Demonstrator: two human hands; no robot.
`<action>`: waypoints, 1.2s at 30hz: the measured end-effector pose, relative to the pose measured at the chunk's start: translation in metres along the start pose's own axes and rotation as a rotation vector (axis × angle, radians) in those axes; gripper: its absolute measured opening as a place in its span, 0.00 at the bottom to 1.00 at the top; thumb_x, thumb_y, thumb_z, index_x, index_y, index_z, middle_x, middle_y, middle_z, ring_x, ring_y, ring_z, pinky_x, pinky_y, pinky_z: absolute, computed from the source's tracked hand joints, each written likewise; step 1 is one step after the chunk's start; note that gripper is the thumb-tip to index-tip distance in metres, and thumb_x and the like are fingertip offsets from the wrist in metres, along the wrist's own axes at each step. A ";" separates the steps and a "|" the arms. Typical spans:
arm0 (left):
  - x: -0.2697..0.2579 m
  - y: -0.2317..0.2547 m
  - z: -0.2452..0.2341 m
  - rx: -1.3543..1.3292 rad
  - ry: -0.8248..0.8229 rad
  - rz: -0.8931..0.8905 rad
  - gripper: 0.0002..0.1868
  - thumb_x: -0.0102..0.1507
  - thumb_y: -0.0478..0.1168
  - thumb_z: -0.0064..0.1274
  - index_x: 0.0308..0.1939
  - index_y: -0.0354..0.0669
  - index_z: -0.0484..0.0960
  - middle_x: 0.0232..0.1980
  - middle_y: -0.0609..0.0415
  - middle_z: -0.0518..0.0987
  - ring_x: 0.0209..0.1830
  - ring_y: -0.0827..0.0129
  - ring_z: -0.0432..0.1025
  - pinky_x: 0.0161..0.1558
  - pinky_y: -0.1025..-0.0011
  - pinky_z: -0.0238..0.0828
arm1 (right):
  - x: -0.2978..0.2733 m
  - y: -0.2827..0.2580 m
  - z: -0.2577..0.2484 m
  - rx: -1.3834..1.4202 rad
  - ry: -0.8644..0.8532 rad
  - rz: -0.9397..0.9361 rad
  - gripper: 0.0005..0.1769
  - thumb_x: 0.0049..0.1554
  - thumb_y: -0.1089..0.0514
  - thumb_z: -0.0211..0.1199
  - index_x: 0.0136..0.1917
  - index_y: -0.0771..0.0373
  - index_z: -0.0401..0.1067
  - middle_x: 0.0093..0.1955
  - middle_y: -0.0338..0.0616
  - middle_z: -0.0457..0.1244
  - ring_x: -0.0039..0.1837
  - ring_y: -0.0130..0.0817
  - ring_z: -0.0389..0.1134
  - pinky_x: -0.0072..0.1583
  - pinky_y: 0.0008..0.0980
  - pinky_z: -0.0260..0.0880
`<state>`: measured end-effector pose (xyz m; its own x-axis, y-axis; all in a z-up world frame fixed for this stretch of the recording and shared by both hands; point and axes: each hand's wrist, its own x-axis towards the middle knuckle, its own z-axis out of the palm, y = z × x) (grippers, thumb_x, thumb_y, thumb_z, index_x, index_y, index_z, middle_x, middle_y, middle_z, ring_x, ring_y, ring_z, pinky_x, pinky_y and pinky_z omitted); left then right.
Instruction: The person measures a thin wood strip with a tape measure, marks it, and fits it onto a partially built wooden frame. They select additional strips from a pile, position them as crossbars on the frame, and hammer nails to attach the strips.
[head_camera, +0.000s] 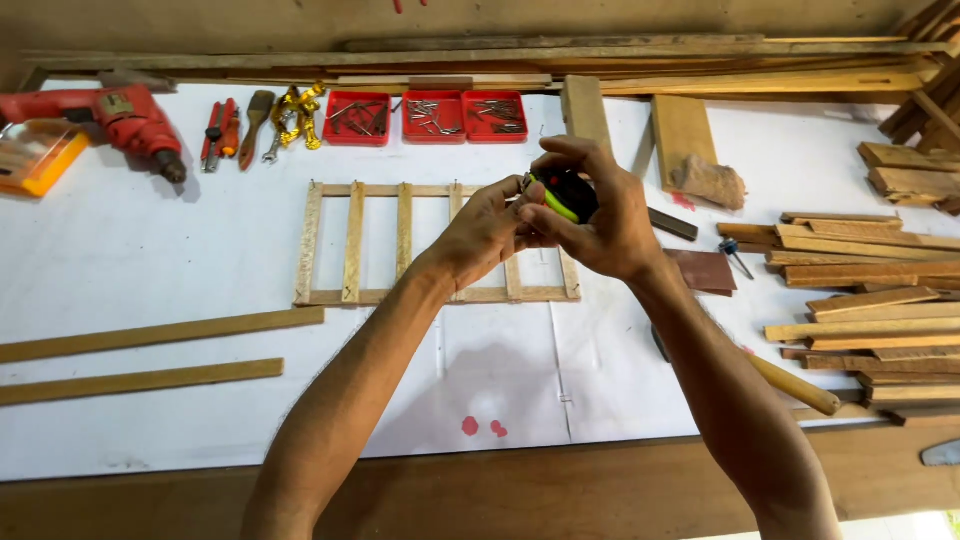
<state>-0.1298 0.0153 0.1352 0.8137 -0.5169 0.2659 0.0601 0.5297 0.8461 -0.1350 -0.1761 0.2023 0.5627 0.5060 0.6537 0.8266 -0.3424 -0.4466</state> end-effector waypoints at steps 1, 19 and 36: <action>-0.008 0.011 -0.003 0.003 0.014 0.011 0.27 0.68 0.56 0.55 0.59 0.38 0.72 0.54 0.53 0.80 0.54 0.67 0.77 0.62 0.62 0.79 | 0.008 -0.002 0.009 0.009 -0.010 -0.012 0.36 0.58 0.56 0.76 0.73 0.64 0.62 0.59 0.48 0.70 0.60 0.39 0.75 0.61 0.35 0.77; -0.046 -0.002 -0.035 0.520 0.166 -0.151 0.20 0.62 0.55 0.61 0.39 0.43 0.76 0.32 0.58 0.83 0.32 0.75 0.78 0.35 0.73 0.80 | -0.002 0.007 0.012 -0.104 -0.396 0.010 0.37 0.55 0.44 0.74 0.70 0.62 0.63 0.54 0.51 0.68 0.53 0.39 0.73 0.53 0.41 0.77; -0.033 -0.037 -0.083 1.349 -0.102 -0.742 0.15 0.59 0.50 0.66 0.32 0.44 0.80 0.38 0.55 0.76 0.38 0.70 0.71 0.37 0.65 0.73 | -0.071 0.094 -0.007 -0.219 -0.973 0.699 0.24 0.56 0.35 0.62 0.58 0.48 0.81 0.57 0.42 0.69 0.59 0.38 0.71 0.59 0.44 0.74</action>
<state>-0.1104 0.0684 0.0566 0.7931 -0.4524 -0.4079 -0.1757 -0.8110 0.5580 -0.0973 -0.2500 0.1176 0.7277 0.5091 -0.4596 0.3818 -0.8574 -0.3451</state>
